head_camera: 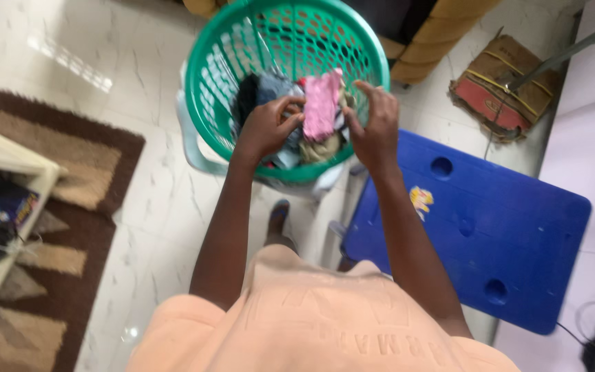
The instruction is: The person takes items of clothing from a green basket, folds a pair of jeans, a black garment, and a pink garment on a blue plastic table, and places each into a drawer.
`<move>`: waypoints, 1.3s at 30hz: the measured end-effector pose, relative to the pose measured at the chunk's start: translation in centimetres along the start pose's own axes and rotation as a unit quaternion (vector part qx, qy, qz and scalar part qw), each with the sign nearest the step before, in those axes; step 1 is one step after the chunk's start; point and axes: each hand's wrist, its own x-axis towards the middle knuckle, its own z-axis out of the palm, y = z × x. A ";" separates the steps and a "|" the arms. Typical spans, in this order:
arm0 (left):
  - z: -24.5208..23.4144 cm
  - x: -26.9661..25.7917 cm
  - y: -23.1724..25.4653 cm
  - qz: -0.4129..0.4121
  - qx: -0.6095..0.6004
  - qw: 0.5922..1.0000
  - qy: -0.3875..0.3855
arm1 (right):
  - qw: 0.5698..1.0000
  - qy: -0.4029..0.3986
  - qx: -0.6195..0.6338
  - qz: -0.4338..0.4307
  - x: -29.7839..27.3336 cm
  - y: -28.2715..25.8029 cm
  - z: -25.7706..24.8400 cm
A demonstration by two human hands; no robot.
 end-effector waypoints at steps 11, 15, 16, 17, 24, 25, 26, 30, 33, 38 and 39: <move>-4.5 12.3 -17.1 -0.150 0.200 0.964 -0.086 | 0.857 -0.470 -0.174 0.118 8.4 -5.9 23.3; -3.3 12.8 -18.2 -0.195 0.218 0.946 -0.140 | 0.816 -0.495 -0.271 0.128 5.4 -1.7 31.0; -3.5 12.6 -18.2 -0.197 0.239 0.936 -0.164 | 0.827 -0.477 -0.272 0.123 4.8 -0.7 32.8; -3.4 12.4 -18.0 -0.196 0.258 0.927 -0.189 | 0.837 -0.459 -0.273 0.121 4.6 0.4 33.8; -3.1 12.3 -16.7 -0.178 0.314 0.910 -0.206 | 0.866 -0.433 -0.247 0.050 5.3 0.3 33.2; -3.0 12.2 -16.7 -0.181 0.314 0.909 -0.208 | 0.876 -0.409 -0.255 0.015 5.3 0.4 33.0; -3.0 12.1 -16.6 -0.184 0.313 0.908 -0.210 | 0.885 -0.384 -0.263 -0.019 5.3 0.7 32.6; -3.6 11.9 -15.9 -0.167 0.331 0.906 -0.204 | 0.927 -0.323 -0.188 0.027 7.3 0.1 29.1; -3.5 12.1 -16.0 -0.201 0.331 0.895 -0.223 | 0.937 -0.292 -0.130 0.143 11.6 -0.7 24.1; -2.4 12.6 -17.6 -0.192 0.320 0.911 -0.173 | 0.948 -0.171 0.149 0.223 14.0 -1.7 14.3; -2.4 12.9 -18.1 -0.190 0.311 0.918 -0.158 | 0.923 -0.149 0.253 0.247 13.6 -1.9 12.6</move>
